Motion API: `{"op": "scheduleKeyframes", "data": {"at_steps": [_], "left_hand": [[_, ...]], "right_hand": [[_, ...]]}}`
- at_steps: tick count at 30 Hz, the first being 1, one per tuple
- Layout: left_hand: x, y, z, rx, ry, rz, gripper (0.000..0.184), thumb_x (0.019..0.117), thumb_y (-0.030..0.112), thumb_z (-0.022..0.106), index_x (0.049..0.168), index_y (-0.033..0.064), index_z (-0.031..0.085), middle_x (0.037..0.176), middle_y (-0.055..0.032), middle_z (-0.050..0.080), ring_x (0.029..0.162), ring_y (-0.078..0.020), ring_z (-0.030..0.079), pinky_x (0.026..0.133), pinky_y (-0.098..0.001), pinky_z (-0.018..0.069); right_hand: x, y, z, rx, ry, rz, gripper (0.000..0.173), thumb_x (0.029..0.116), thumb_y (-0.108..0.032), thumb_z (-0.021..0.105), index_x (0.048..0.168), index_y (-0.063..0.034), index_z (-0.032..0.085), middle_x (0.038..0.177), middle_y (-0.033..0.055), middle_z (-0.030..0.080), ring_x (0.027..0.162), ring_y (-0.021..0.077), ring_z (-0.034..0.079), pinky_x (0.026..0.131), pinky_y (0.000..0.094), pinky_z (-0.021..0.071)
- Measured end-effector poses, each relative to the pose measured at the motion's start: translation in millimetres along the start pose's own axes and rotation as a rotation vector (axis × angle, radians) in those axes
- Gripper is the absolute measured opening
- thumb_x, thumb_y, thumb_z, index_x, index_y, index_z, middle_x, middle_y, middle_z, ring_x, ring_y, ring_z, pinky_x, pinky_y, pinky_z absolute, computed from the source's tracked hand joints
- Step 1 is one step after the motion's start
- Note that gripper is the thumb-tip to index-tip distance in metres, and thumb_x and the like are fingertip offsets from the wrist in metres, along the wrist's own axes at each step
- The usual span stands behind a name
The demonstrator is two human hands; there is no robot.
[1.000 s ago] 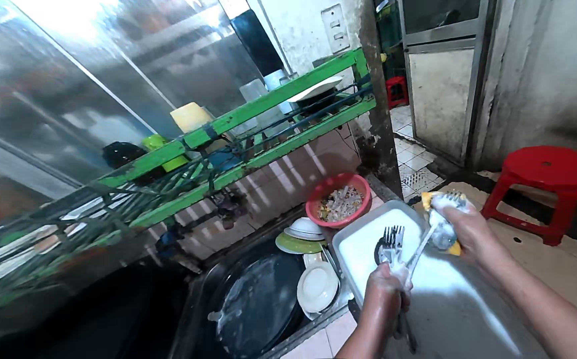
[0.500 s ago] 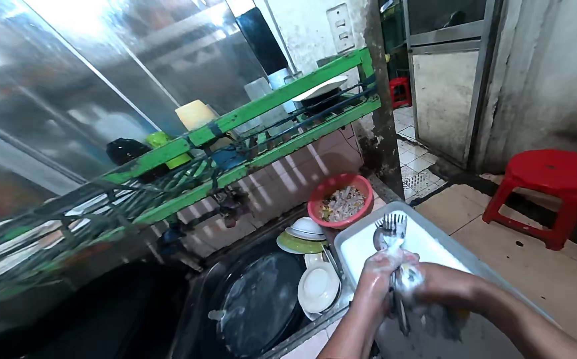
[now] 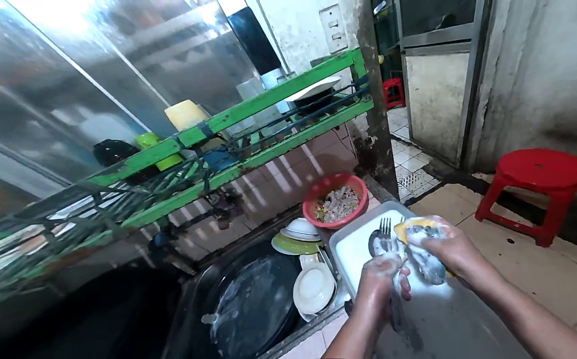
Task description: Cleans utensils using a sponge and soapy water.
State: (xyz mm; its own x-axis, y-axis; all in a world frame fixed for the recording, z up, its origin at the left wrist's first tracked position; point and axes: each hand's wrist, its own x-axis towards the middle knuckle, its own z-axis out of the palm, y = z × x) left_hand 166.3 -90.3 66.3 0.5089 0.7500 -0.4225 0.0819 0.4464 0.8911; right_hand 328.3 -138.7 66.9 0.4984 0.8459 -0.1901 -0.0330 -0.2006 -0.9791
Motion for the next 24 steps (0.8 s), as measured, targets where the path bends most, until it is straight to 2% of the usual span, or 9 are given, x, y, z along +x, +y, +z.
{"op": "scheduleKeyframes", "data": {"at_steps": [4, 7, 9, 12, 14, 17, 20, 22, 24], "left_hand": [[-3.5, 0.7, 1.7, 0.174, 0.082, 0.013, 0.015, 0.0976, -0.003, 0.053, 0.111, -0.0033, 0.059, 0.064, -0.0046, 0.058, 0.048, -0.0101, 0.054, 0.046, -0.0239, 0.0471], [-11.5, -7.6, 3.4, 0.159, 0.057, 0.014, 0.017, 0.0974, 0.0, 0.054, 0.113, -0.0023, 0.059, 0.066, -0.0037, 0.057, 0.049, -0.0098, 0.053, 0.046, -0.0244, 0.0468], [-12.7, -9.3, 7.0, 0.094, 0.061, 0.007, 0.017, 0.0987, 0.0, 0.055, 0.115, -0.0027, 0.059, 0.066, -0.0042, 0.057, 0.047, -0.0097, 0.052, 0.044, -0.0238, 0.0467], [-11.8, -1.1, 4.6, 0.09, 0.101, -0.008, 0.014, 0.0977, -0.003, 0.053, 0.112, -0.0022, 0.057, 0.064, -0.0051, 0.056, 0.046, -0.0101, 0.052, 0.043, -0.024, 0.0463], [-15.0, 0.2, -0.7, 0.129, 0.09, -0.007, 0.012, 0.0968, -0.002, 0.053, 0.108, -0.0015, 0.056, 0.064, -0.0048, 0.057, 0.047, -0.0104, 0.053, 0.045, -0.0245, 0.0464], [-19.5, -3.1, -0.1, 0.11, 0.063, -0.038, 0.009, 0.0993, 0.001, 0.055, 0.108, -0.0007, 0.056, 0.065, -0.0048, 0.058, 0.048, -0.0102, 0.054, 0.045, -0.0237, 0.0476], [-21.7, -1.5, -0.7, 0.013, 0.036, -0.023, 0.011, 0.099, -0.002, 0.053, 0.11, -0.0021, 0.056, 0.068, -0.0057, 0.059, 0.048, -0.0102, 0.055, 0.044, -0.0232, 0.0483], [-25.8, 1.1, -3.0, -0.026, -0.015, -0.005, 0.014, 0.0991, -0.002, 0.052, 0.112, -0.0033, 0.058, 0.07, -0.0066, 0.061, 0.05, -0.0111, 0.056, 0.046, -0.0242, 0.0498], [-29.3, 3.1, -6.0, -0.031, -0.092, -0.008, 0.012, 0.0997, 0.001, 0.052, 0.111, -0.0018, 0.057, 0.071, -0.007, 0.063, 0.052, -0.0116, 0.059, 0.048, -0.0249, 0.0518]], "right_hand": [[-12.2, 11.3, 10.7, -0.058, -0.195, 0.022, 0.057, 0.0901, -0.022, 0.073, 0.142, -0.009, 0.051, 0.12, 0.0141, 0.066, 0.105, 0.0217, 0.068, 0.091, 0.0429, 0.0579], [1.4, 6.7, 3.3, -0.407, -0.106, -0.112, 0.048, 0.0926, -0.021, 0.074, 0.137, -0.0083, 0.06, 0.122, 0.0201, 0.068, 0.114, 0.0339, 0.066, 0.099, 0.0575, 0.0511], [4.2, 8.4, 3.9, -0.488, -0.005, -0.208, 0.049, 0.0928, -0.022, 0.075, 0.137, -0.0087, 0.061, 0.119, 0.0218, 0.07, 0.111, 0.0384, 0.067, 0.097, 0.0626, 0.051], [-4.3, 8.5, 9.0, -0.268, -0.195, -0.09, 0.055, 0.0922, -0.024, 0.073, 0.142, -0.0108, 0.054, 0.123, 0.0158, 0.067, 0.112, 0.0253, 0.067, 0.097, 0.048, 0.0543], [-2.3, 7.2, 8.2, -0.287, -0.292, -0.058, 0.056, 0.0902, -0.025, 0.076, 0.14, -0.0109, 0.055, 0.124, 0.0149, 0.066, 0.113, 0.024, 0.066, 0.098, 0.046, 0.0544], [9.8, 12.6, 4.6, -0.503, -0.034, -0.241, 0.049, 0.0921, -0.023, 0.075, 0.137, -0.0089, 0.062, 0.121, 0.0212, 0.07, 0.113, 0.0386, 0.067, 0.098, 0.063, 0.0506], [21.8, 2.4, 4.0, -0.188, 0.185, -0.193, 0.049, 0.0993, -0.025, 0.068, 0.143, -0.0077, 0.054, 0.126, 0.0217, 0.066, 0.113, 0.038, 0.065, 0.096, 0.0624, 0.0507], [18.4, -0.7, 5.6, 0.013, 0.085, -0.023, 0.057, 0.1005, -0.036, 0.063, 0.15, -0.015, 0.044, 0.133, 0.0181, 0.061, 0.116, 0.0322, 0.063, 0.096, 0.0565, 0.0516], [12.2, 3.8, 7.3, -0.035, -0.078, 0.047, 0.06, 0.0958, -0.032, 0.071, 0.148, -0.0121, 0.047, 0.127, 0.0182, 0.064, 0.112, 0.0292, 0.066, 0.095, 0.0512, 0.0554]]}}
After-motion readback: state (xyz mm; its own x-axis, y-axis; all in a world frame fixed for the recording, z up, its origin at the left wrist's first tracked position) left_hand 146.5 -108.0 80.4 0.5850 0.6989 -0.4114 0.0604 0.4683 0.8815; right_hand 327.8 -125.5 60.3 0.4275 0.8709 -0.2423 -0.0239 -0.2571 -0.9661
